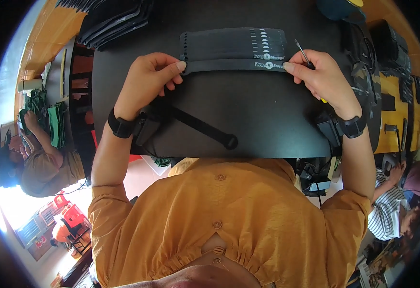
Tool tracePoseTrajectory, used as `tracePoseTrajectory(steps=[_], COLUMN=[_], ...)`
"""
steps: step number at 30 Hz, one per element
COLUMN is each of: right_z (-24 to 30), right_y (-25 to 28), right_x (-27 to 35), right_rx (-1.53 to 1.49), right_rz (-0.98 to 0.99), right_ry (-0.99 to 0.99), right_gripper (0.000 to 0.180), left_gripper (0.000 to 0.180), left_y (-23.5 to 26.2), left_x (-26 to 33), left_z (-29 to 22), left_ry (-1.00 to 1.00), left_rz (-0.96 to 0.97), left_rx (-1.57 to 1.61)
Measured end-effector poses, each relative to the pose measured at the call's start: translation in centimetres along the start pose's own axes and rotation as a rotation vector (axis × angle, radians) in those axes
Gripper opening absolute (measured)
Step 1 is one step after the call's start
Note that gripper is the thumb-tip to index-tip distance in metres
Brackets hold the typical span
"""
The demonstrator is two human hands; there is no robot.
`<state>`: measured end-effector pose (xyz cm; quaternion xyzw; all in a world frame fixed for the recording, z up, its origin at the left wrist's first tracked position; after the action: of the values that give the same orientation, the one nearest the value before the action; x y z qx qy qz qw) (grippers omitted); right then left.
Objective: The person is removing protective film or weeding excess material from leather straps using a handheld tool.
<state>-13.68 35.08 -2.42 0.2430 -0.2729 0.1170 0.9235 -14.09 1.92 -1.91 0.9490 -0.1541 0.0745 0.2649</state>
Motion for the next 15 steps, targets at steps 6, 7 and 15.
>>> tracePoseTrajectory(steps=[6, 7, 15], right_z=[-0.13, -0.15, -0.03], right_y=[0.01, -0.02, -0.25], right_x=[-0.36, -0.37, -0.43], right_rx=[-0.028, -0.028, -0.025], right_rz=[-0.017, -0.018, -0.036], right_ry=[-0.021, -0.025, -0.061], right_gripper=[0.022, 0.022, 0.023], left_gripper=[0.026, 0.026, 0.024], left_y=[0.01, -0.01, 0.09], left_x=[-0.58, -0.65, -0.63], left_z=[0.64, 0.57, 0.41], left_ry=[0.078, 0.078, 0.131], left_rz=[-0.005, -0.001, -0.021], left_rx=[0.035, 0.037, 0.036])
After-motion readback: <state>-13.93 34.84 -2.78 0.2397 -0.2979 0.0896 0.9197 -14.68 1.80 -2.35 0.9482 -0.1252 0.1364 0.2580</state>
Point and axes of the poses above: each hand's wrist, its own x-axis away from the middle knuckle, its own y-axis out of the back of the hand, z = x × y, the point moved 4 cm from there along -x, towards the middle knuckle, and after that the axes turned 10 degrees about -y, right-handed, at the moved point
